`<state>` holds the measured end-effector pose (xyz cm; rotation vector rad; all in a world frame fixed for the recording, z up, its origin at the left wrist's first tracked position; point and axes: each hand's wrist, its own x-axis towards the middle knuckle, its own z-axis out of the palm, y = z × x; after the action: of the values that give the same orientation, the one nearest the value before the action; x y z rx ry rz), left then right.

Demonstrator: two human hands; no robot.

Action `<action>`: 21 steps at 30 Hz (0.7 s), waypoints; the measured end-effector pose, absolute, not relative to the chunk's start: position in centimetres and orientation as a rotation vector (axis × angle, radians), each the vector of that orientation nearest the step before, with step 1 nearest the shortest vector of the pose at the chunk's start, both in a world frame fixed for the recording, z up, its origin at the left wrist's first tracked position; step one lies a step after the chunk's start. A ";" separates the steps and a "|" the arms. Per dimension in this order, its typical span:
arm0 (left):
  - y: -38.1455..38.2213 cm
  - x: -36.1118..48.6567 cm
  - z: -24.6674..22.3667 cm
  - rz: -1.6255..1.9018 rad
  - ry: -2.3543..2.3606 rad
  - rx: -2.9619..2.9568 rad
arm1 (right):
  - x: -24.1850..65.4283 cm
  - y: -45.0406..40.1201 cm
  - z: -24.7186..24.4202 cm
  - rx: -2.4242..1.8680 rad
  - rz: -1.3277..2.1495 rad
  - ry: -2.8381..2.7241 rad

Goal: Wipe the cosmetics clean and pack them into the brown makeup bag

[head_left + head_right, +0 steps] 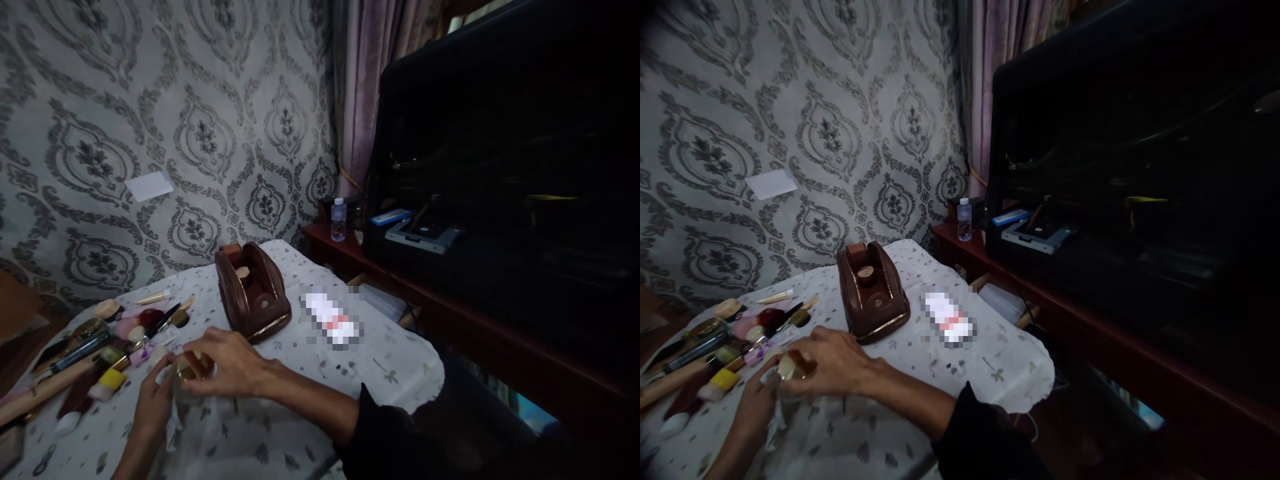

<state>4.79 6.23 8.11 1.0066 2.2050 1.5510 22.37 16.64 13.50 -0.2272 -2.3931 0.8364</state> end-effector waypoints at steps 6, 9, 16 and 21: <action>6.1 4.5 7.2 1.437 2.355 1.113 | 26.5 21.4 20.0 -0.423 0.733 -2.028; 6.0 4.2 7.1 1.381 2.353 1.164 | 26.9 24.8 22.8 -0.594 0.443 -1.985; 5.8 4.7 7.6 1.299 2.333 1.352 | 23.9 29.4 24.5 -0.936 0.118 -2.596; 5.8 3.9 7.1 1.195 2.291 1.416 | 21.1 30.4 23.2 -0.918 0.252 -2.861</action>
<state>3.88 5.75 7.10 1.4159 2.2907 1.1955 21.14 30.37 23.19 -0.9185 -2.8605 0.2521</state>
